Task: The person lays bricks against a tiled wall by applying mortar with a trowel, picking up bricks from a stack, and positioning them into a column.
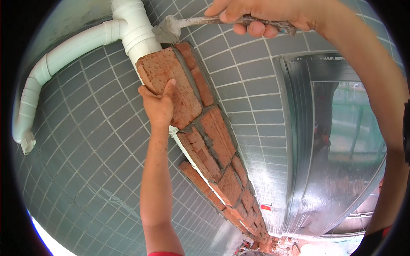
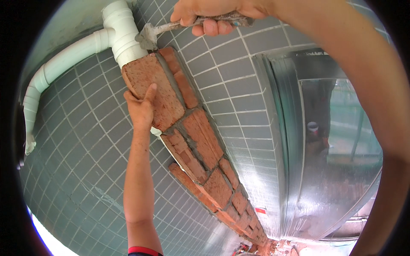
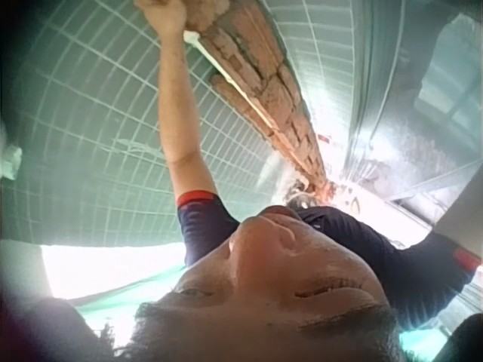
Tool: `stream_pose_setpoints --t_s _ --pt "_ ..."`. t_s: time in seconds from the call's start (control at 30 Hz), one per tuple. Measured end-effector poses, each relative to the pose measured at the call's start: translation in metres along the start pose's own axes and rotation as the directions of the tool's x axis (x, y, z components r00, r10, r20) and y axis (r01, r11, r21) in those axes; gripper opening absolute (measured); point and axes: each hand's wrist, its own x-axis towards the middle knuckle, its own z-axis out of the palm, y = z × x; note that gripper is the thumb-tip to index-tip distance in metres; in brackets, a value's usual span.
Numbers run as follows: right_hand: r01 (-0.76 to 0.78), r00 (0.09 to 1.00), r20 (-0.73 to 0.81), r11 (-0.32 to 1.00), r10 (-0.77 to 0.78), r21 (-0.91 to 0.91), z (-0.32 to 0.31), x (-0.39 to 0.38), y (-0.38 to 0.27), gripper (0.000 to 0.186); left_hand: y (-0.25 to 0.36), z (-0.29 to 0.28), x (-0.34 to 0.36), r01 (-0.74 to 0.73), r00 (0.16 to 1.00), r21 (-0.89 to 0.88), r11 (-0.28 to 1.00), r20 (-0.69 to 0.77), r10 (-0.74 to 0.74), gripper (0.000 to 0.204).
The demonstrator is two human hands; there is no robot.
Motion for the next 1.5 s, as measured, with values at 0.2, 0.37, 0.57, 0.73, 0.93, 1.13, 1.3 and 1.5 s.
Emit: stream_pose_setpoints --t_s 0.2,0.37,0.57,0.73,0.93,1.13,1.3,1.5 --pt "0.171 0.960 -0.231 0.985 -0.161 0.026 0.026 0.002 0.058 0.041 -0.002 0.000 0.000 -0.008 1.000 0.006 1.000 0.001 0.008 0.056" --pt "0.088 0.934 -0.351 0.994 -0.061 0.061 0.080 -0.009 0.115 0.023 -0.004 0.000 0.002 -0.005 1.000 0.007 1.000 -0.005 0.005 0.055" --pt "0.065 0.860 -0.427 0.890 -0.279 -0.452 0.089 -0.025 0.134 0.031 -0.003 -0.001 0.002 0.000 1.000 -0.008 1.000 0.001 0.000 0.055" --pt "0.030 0.870 -0.385 0.813 -0.307 -0.581 0.086 -0.031 0.121 0.030 -0.003 0.002 0.000 -0.002 1.000 -0.011 1.000 0.011 0.003 0.054" --pt "-0.003 0.918 -0.314 0.790 -0.240 -0.613 0.097 -0.055 0.118 0.028 -0.006 0.001 0.004 0.006 1.000 -0.018 1.000 0.018 -0.006 0.055" --pt "0.008 0.928 -0.311 0.847 -0.204 -0.532 0.123 -0.081 0.146 0.028 -0.009 0.002 0.003 -0.021 1.000 -0.058 0.998 0.008 0.021 0.056" --pt "-0.036 0.944 -0.305 0.878 -0.127 -0.477 0.152 -0.108 0.162 0.031 -0.014 0.005 0.004 -0.009 1.000 -0.063 0.998 0.000 0.009 0.058" --pt "-0.097 0.949 -0.313 0.904 -0.043 -0.417 0.188 -0.134 0.174 0.032 -0.008 0.003 0.004 -0.003 1.000 -0.028 1.000 0.004 0.003 0.060"
